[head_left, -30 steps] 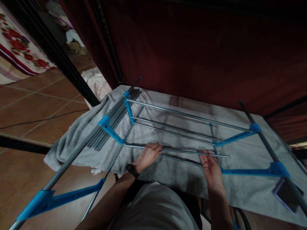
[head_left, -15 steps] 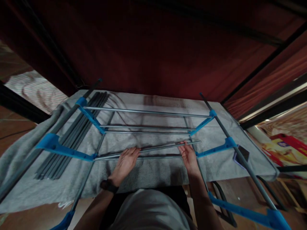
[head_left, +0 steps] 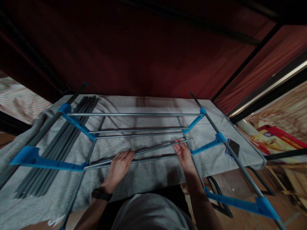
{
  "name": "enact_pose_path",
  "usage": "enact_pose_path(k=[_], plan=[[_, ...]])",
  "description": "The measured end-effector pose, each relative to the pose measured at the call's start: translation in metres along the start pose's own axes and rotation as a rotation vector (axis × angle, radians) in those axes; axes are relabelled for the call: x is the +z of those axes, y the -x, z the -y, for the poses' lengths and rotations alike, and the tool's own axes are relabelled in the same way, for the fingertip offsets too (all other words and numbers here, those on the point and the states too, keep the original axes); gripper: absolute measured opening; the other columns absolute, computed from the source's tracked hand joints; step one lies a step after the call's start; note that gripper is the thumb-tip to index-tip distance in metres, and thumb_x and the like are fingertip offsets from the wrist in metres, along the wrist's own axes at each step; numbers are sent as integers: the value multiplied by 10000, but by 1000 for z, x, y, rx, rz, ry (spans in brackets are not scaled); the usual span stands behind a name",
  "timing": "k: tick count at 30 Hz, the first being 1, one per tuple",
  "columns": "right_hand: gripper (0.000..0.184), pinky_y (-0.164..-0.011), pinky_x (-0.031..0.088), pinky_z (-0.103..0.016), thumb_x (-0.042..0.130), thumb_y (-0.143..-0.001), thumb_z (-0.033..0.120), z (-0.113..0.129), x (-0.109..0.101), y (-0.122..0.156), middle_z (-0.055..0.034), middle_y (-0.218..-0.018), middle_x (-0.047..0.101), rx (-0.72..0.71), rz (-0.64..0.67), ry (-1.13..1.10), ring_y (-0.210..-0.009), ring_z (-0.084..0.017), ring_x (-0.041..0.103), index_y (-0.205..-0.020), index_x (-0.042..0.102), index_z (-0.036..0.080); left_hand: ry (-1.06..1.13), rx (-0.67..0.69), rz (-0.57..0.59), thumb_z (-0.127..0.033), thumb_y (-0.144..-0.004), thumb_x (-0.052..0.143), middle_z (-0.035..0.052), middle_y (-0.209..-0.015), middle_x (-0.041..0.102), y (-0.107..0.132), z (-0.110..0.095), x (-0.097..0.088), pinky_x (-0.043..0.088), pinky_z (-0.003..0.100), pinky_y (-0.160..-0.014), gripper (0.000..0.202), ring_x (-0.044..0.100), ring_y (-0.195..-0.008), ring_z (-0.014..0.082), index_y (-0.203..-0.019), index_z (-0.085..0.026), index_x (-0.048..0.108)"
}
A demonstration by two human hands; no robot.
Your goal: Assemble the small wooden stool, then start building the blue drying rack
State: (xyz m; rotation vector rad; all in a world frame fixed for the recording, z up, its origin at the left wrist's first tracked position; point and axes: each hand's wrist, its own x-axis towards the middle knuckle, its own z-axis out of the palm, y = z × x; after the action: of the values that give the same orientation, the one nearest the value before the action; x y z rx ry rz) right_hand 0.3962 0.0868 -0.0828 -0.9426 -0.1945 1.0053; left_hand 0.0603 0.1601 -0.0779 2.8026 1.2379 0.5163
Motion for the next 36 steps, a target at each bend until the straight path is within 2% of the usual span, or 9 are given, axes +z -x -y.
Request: enact_pose_path(k=[9,15,21,25,36], plan=[[187,-866,557,-299,796,-744,271,-1,0,-6,27,-934,717,6,-23,1,-883,-129,684,-872,666,229,44,-1,-14,-374,-1024,358,91,-1046,735,5,1,-4,522,401,-878,390,682,-953,247,-1136,-181,677],[177,-867,562,-315,799,-740,264,1,2,-4,23,-941,720,6,-13,-2,-888,-142,688,-851,665,232,71,-6,-35,-350,-1021,351,92,-1034,730,6,2,-4,523,393,-873,382,677,-940,241,-1137,-188,677],[184,-845,575,-308,802,-738,269,13,13,-2,14,-915,728,-14,20,13,-865,-146,696,-868,677,232,27,-5,-23,-351,-1034,315,82,-1037,728,9,3,-3,514,409,-870,403,677,-939,241,-1153,-186,663],[214,-831,590,-319,824,-703,266,19,21,-3,15,-920,730,-32,10,-4,-856,-154,697,-843,664,242,59,-17,-48,-375,-1025,357,82,-1064,724,9,3,-2,522,384,-876,375,677,-951,228,-1186,-196,645],[211,-764,592,-291,809,-725,280,26,32,-12,34,-813,696,-61,51,48,-733,-127,670,-780,609,240,123,-53,-77,-375,-1022,376,82,-981,728,7,0,-11,547,368,-815,336,691,-872,226,-1106,-196,649]])
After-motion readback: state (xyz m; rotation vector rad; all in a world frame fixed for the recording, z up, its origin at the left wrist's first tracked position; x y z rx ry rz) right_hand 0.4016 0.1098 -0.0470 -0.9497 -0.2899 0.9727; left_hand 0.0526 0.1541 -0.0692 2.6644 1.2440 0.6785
